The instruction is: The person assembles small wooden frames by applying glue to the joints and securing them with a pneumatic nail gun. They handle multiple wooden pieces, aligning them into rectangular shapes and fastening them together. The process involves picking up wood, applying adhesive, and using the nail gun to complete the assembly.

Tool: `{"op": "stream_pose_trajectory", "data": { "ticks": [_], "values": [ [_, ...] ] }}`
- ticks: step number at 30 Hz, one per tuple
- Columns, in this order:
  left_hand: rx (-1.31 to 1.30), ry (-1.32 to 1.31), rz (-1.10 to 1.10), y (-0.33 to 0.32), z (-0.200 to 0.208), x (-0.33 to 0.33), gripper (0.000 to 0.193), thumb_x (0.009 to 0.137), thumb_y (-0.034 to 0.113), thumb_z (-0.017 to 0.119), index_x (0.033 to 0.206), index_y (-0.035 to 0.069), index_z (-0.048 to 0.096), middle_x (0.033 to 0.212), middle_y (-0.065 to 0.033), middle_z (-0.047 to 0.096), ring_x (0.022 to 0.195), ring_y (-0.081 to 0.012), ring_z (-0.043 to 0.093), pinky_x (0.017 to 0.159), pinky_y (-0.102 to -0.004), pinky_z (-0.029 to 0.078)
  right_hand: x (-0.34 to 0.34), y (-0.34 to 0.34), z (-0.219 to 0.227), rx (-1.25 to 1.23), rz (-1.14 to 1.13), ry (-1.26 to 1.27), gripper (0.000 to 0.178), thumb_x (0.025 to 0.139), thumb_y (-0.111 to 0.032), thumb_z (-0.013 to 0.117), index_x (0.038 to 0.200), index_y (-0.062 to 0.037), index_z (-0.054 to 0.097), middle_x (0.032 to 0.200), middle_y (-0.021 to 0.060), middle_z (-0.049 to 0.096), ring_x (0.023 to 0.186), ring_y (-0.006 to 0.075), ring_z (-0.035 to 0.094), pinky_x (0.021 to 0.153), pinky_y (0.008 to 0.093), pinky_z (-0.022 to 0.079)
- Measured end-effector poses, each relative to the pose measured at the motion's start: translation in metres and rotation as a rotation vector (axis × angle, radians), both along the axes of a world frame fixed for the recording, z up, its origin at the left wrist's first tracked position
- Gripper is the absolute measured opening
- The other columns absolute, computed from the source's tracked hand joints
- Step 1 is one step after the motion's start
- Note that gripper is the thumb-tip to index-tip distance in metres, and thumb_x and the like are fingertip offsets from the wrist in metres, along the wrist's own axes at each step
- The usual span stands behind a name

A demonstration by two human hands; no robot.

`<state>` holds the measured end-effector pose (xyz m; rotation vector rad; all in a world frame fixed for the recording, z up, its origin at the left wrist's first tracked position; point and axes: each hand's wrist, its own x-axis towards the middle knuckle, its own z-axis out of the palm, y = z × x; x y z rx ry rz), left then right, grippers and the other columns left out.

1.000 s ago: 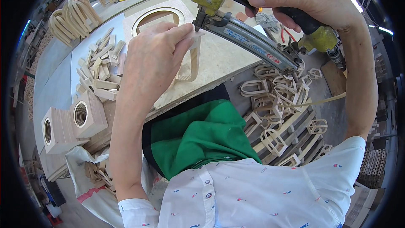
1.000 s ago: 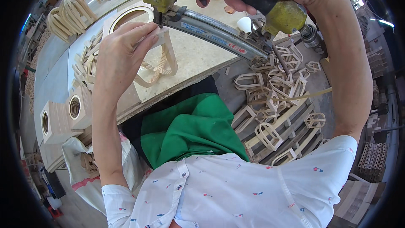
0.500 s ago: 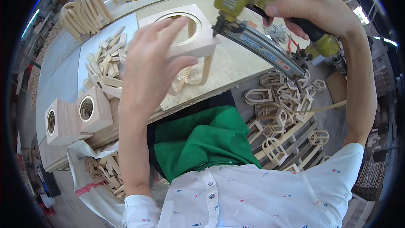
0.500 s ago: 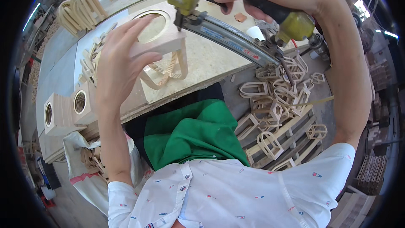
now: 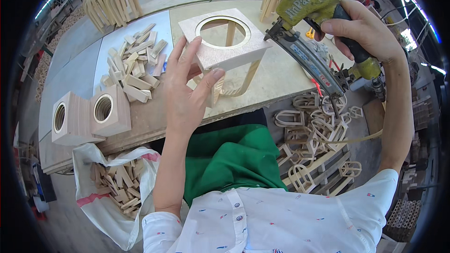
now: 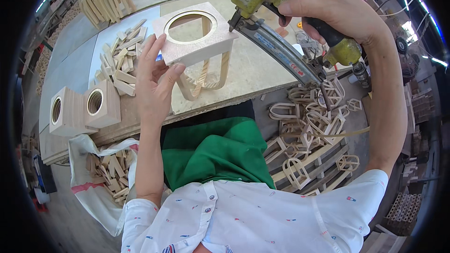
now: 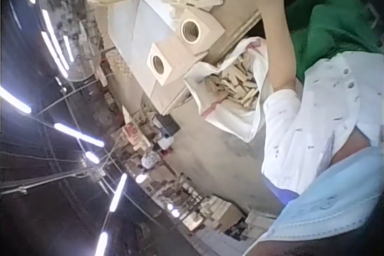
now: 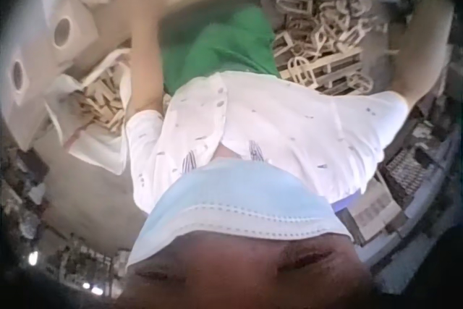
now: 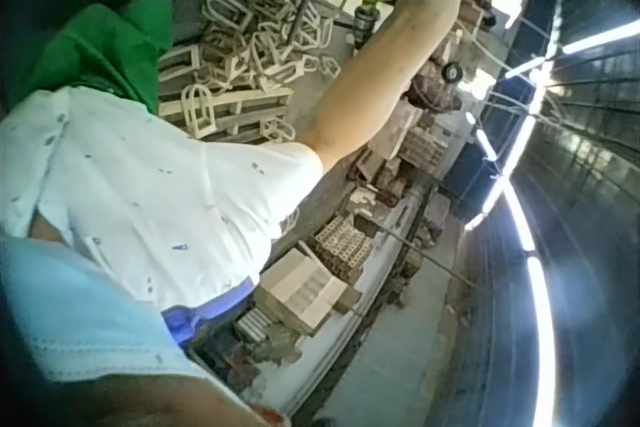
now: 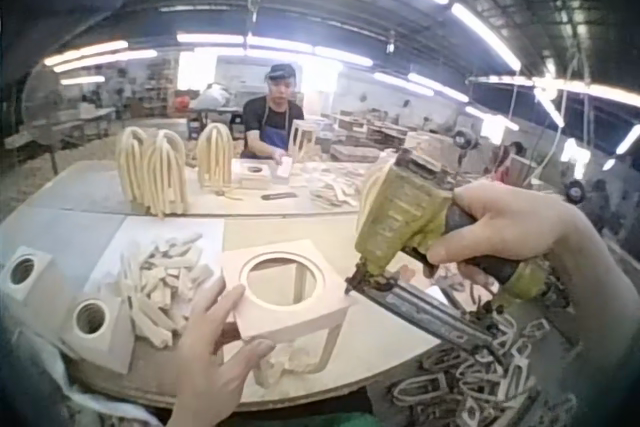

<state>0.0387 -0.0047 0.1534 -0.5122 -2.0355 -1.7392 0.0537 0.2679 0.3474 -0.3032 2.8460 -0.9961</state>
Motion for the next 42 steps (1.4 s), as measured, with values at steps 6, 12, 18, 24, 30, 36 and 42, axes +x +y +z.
{"op": "stream_pose_trajectory", "data": {
  "ticks": [6, 12, 18, 24, 30, 36, 42],
  "values": [
    [0.049, -0.059, 0.049, 0.004, -0.003, 0.001, 0.057, 0.082, 0.014, 0.073, 0.135, 0.011, 0.052, 0.138, -0.0198, 0.041, 0.095, -0.0207, 0.065, 0.081, -0.0333, 0.055, 0.003, -0.016, 0.006, -0.014, 0.060, 0.007, 0.026, 0.087, -0.020, 0.065, 0.096, 0.0038, 0.061, 0.079, 0.0063, 0.066, 0.045, 0.0068, 0.052, 0.042, 0.0203, 0.042],
    [0.103, -0.029, 0.003, 0.009, -0.003, 0.001, 0.058, 0.081, 0.012, 0.075, 0.134, 0.012, 0.053, 0.138, -0.0182, 0.040, 0.088, -0.0186, 0.065, 0.077, -0.0315, 0.056, 0.001, -0.046, 0.004, -0.069, 0.171, 0.011, 0.027, 0.087, -0.015, 0.065, 0.104, 0.0059, 0.058, 0.084, 0.0131, 0.067, 0.041, 0.0076, 0.051, 0.039, 0.0209, 0.042],
    [0.043, -0.056, 0.017, 0.008, -0.001, 0.002, 0.060, 0.078, 0.014, 0.077, 0.133, 0.014, 0.054, 0.138, -0.0163, 0.041, 0.086, -0.0184, 0.065, 0.075, -0.0309, 0.056, 0.002, -0.068, 0.006, -0.029, 0.190, -0.043, 0.027, 0.085, -0.013, 0.067, 0.101, 0.0063, 0.059, 0.085, 0.0147, 0.068, 0.041, 0.0079, 0.052, 0.038, 0.0212, 0.043],
    [0.040, -0.046, 0.031, 0.008, -0.002, 0.002, 0.060, 0.078, 0.015, 0.078, 0.133, 0.015, 0.054, 0.137, -0.0162, 0.042, 0.082, -0.0172, 0.065, 0.074, -0.0312, 0.056, 0.002, -0.071, 0.005, -0.035, 0.166, -0.060, 0.027, 0.084, -0.013, 0.068, 0.100, 0.0062, 0.059, 0.085, 0.0151, 0.068, 0.041, 0.0082, 0.052, 0.038, 0.0212, 0.043],
    [0.048, 0.002, 0.026, 0.008, -0.007, 0.001, 0.068, 0.075, 0.013, 0.080, 0.136, 0.013, 0.050, 0.133, -0.0169, 0.041, 0.082, -0.0195, 0.065, 0.075, -0.0320, 0.056, 0.003, -0.073, 0.007, 0.003, 0.169, -0.054, 0.025, 0.085, -0.012, 0.068, 0.099, 0.0062, 0.059, 0.082, 0.0131, 0.067, 0.042, 0.0079, 0.052, 0.039, 0.0213, 0.042],
    [0.020, -0.099, 0.130, 0.013, -0.001, 0.016, 0.101, 0.066, 0.020, 0.086, 0.147, 0.010, 0.027, 0.127, -0.0162, 0.034, 0.104, -0.0260, 0.054, 0.087, -0.0380, 0.050, 0.005, -0.064, 0.014, 0.153, 0.172, -0.033, 0.022, 0.086, -0.016, 0.065, 0.092, 0.0046, 0.062, 0.071, 0.0057, 0.062, 0.044, 0.0076, 0.052, 0.040, 0.0214, 0.041],
    [0.103, -0.124, -0.100, -0.024, -0.010, -0.026, 0.102, 0.072, 0.023, 0.083, 0.150, 0.004, 0.020, 0.128, -0.0207, 0.049, 0.114, -0.0245, 0.052, 0.099, -0.0372, 0.041, 0.002, -0.034, 0.010, -0.012, 0.142, -0.078, 0.023, 0.085, -0.015, 0.066, 0.095, 0.0052, 0.061, 0.077, 0.0096, 0.066, 0.044, 0.0079, 0.052, 0.039, 0.0225, 0.042]
  ]
}}
